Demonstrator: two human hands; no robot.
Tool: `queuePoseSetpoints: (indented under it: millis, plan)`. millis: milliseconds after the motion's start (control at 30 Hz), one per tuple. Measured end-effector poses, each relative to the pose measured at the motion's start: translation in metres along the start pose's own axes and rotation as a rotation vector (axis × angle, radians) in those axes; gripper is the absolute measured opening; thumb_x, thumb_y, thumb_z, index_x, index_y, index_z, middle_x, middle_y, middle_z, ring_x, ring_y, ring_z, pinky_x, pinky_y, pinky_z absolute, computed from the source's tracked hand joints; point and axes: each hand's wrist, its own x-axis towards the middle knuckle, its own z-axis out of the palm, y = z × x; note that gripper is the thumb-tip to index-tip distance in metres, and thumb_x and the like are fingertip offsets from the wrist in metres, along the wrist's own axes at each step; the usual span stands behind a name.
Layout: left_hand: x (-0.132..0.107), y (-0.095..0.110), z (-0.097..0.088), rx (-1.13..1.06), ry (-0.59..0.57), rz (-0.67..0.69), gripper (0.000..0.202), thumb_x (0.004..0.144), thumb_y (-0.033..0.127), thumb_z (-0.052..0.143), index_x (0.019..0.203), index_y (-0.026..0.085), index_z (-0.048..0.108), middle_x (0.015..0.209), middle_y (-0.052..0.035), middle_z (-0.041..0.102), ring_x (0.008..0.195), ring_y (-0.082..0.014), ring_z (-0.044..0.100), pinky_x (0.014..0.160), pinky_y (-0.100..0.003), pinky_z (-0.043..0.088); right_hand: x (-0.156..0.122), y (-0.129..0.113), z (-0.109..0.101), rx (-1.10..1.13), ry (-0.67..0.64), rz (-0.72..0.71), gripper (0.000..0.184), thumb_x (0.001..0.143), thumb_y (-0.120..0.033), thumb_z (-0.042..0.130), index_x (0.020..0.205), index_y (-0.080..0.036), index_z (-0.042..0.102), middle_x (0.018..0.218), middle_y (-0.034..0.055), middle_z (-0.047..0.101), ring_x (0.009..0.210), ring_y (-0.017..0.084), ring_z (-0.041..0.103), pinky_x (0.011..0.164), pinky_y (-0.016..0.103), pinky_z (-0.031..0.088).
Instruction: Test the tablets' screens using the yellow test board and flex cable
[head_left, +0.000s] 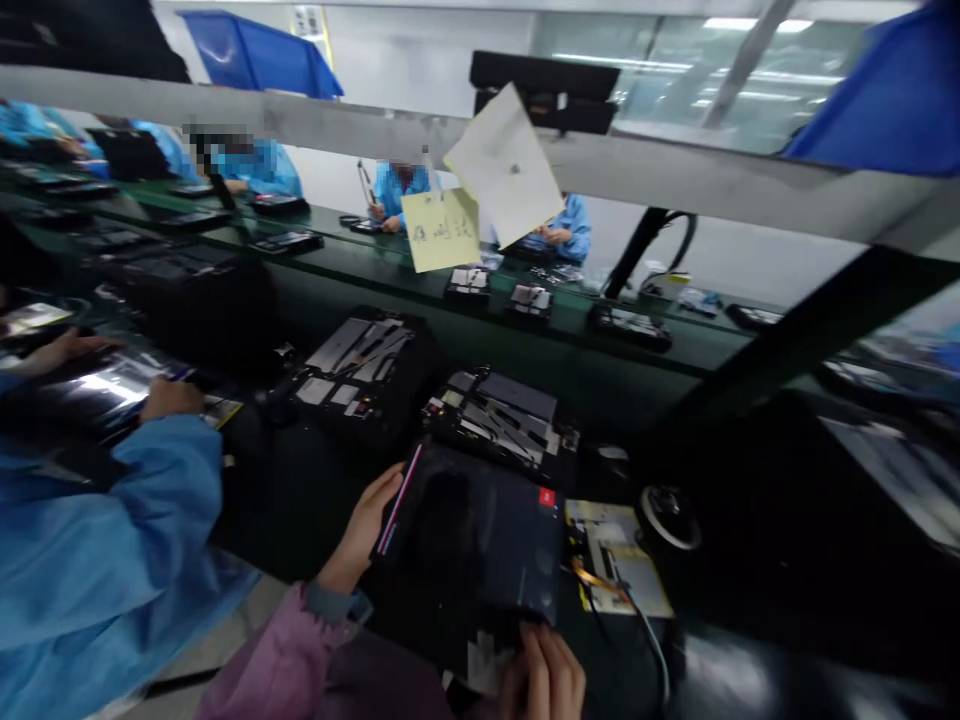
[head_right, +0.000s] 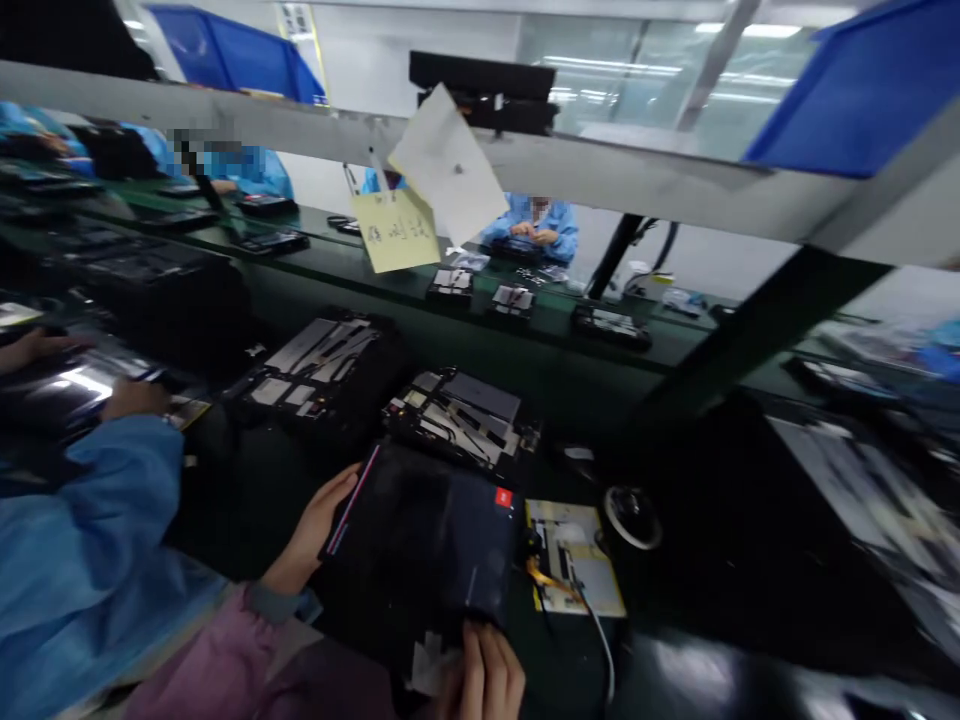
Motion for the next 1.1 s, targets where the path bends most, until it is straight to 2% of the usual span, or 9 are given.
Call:
queuePoseSetpoints:
  millis: [100,233,367,500,600,733,867,967,1100]
  plan:
    - [-0.001,0.001,-0.001,0.0,-0.041,0.009,0.046,0.062,0.048,0.078,0.097,0.019,0.072,0.108,-0.0075,0.072,0.109,-0.0279,0.063,0.099,-0.038,0.045,-0.002,-0.006,0.005,-0.085,0.024,-0.068,0.038,0.084,-0.009,0.049,0.12,-0.018,0.06,0.096,0.0115,0.066,0.092,0.027,0.06,0.073,0.041,0.051]
    - [-0.003,0.001,-0.002,-0.014,-0.071,0.018,0.052,0.056,0.05,0.081,0.097,0.019,0.073,0.105,-0.0077,0.073,0.106,-0.0279,0.064,0.098,-0.038,0.046,-0.001,-0.013,0.005,-0.075,0.024,-0.014,0.031,0.089,-0.011,0.045,0.115,-0.016,0.061,0.1,0.0134,0.064,0.098,0.026,0.057,0.077,0.041,0.049]
    - [-0.006,0.002,0.0,-0.045,-0.114,0.011,0.053,0.056,0.051,0.08,0.098,0.019,0.072,0.101,-0.006,0.074,0.099,-0.0251,0.067,0.093,-0.033,0.049,-0.002,-0.015,0.002,-0.04,0.004,-0.024,0.031,0.089,-0.01,0.044,0.115,-0.015,0.059,0.102,0.0136,0.062,0.099,0.026,0.054,0.079,0.041,0.048]
    - [-0.008,0.004,0.002,-0.055,-0.111,0.015,0.053,0.056,0.051,0.08,0.098,0.02,0.072,0.105,-0.0054,0.073,0.103,-0.0243,0.065,0.091,-0.03,0.049,-0.002,-0.014,-0.001,-0.006,-0.033,-0.031,0.032,0.088,-0.009,0.044,0.116,-0.015,0.059,0.104,0.0134,0.061,0.1,0.026,0.054,0.08,0.041,0.048]
    - [-0.007,0.003,0.0,-0.053,-0.11,0.008,0.052,0.058,0.049,0.08,0.1,0.019,0.071,0.105,-0.006,0.073,0.104,-0.0247,0.065,0.093,-0.031,0.049,-0.002,-0.014,-0.005,0.02,-0.09,-0.042,0.035,0.086,-0.007,0.044,0.118,-0.014,0.058,0.105,0.013,0.061,0.103,0.026,0.053,0.082,0.041,0.049]
    - [-0.003,-0.003,-0.005,-0.023,-0.104,0.015,0.047,0.067,0.047,0.075,0.106,0.021,0.07,0.109,-0.0057,0.072,0.105,-0.024,0.065,0.099,-0.035,0.045,0.0,-0.017,-0.008,0.039,-0.126,-0.041,0.039,0.084,-0.005,0.044,0.119,-0.015,0.057,0.105,0.0118,0.061,0.103,0.025,0.053,0.083,0.041,0.049]
    - [0.003,-0.011,-0.011,-0.013,-0.086,0.008,0.044,0.07,0.045,0.073,0.107,0.021,0.069,0.117,-0.006,0.068,0.112,-0.0247,0.061,0.106,-0.039,0.039,0.009,-0.025,-0.008,0.076,-0.088,0.067,0.036,0.085,-0.004,0.044,0.116,-0.017,0.058,0.103,0.0106,0.06,0.102,0.024,0.053,0.082,0.04,0.049]
    - [0.005,-0.013,-0.012,-0.015,-0.075,-0.009,0.039,0.073,0.042,0.071,0.107,0.022,0.069,0.12,-0.0052,0.067,0.114,-0.0242,0.06,0.106,-0.04,0.039,0.018,-0.031,-0.009,0.106,-0.024,0.174,0.032,0.086,-0.004,0.043,0.112,-0.017,0.057,0.1,0.0098,0.059,0.099,0.022,0.054,0.081,0.039,0.048]
    - [0.001,-0.009,-0.012,0.018,-0.052,-0.049,0.037,0.075,0.042,0.07,0.107,0.024,0.069,0.12,-0.0029,0.066,0.115,-0.0233,0.06,0.105,-0.039,0.041,0.023,-0.036,-0.01,0.104,0.018,0.223,0.031,0.086,-0.004,0.043,0.11,-0.018,0.058,0.1,0.0092,0.058,0.099,0.022,0.053,0.082,0.039,0.048]
